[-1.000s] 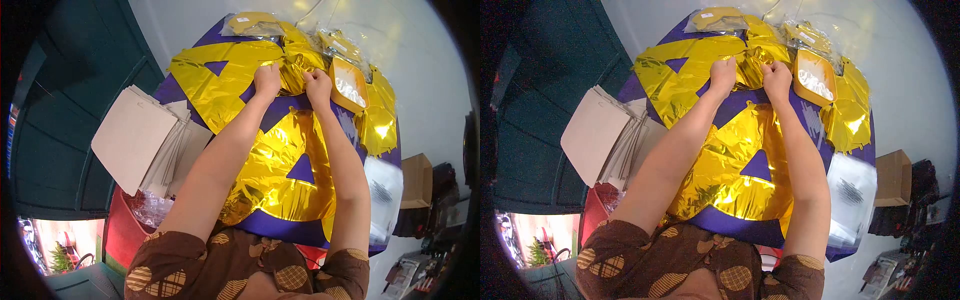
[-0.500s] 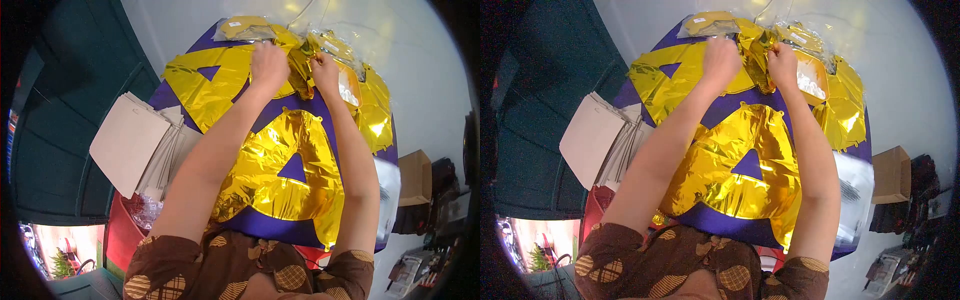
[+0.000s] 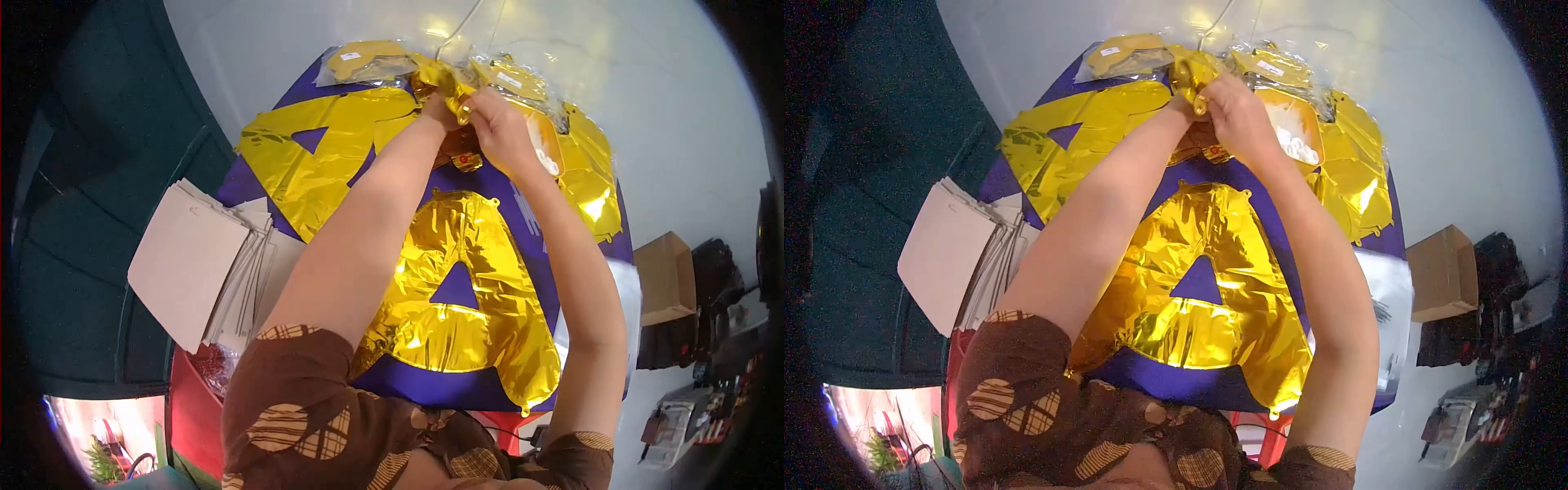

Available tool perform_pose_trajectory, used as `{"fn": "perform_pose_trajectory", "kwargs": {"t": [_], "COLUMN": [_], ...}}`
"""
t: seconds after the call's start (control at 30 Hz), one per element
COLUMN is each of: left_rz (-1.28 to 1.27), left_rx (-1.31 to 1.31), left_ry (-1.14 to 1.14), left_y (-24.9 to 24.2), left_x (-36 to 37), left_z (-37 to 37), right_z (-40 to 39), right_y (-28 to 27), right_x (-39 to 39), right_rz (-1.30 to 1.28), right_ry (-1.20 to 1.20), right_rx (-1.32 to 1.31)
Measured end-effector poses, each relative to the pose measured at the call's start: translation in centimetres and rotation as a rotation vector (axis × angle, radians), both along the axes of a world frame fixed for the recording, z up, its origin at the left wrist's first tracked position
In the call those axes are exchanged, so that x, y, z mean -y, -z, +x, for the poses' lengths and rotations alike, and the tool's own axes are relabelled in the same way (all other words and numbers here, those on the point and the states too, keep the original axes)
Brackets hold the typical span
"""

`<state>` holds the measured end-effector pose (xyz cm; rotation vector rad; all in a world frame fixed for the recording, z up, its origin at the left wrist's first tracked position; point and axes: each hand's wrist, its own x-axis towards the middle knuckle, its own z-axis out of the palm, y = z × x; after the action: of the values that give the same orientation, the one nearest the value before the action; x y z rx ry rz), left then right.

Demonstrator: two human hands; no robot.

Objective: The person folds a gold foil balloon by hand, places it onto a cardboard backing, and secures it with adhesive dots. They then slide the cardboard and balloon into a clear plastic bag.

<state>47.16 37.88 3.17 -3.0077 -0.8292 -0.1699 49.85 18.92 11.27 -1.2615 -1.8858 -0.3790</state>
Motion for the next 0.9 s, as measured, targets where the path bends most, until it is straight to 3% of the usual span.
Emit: {"fn": "perform_pose_trajectory", "kwargs": {"t": [0.37,0.6,0.9], "left_rz": [0.004,-0.034,-0.329], "left_rx": [0.115,0.183,0.161], "left_ry": [-0.092,-0.145,-0.286], "left_y": [2.0,1.5,0.2], "left_x": [-4.3,-6.8,-7.2], "left_z": [1.0,2.3,2.1], "right_z": [-3.2,-7.1,-9.4], "right_y": [2.3,1.5,-1.1], "right_x": [7.5,17.3,25.1], "right_rz": [-0.092,-0.216,-0.362], "right_ry": [-0.175,-0.206,-0.174], "right_rx": [0.058,0.183,0.105]}}
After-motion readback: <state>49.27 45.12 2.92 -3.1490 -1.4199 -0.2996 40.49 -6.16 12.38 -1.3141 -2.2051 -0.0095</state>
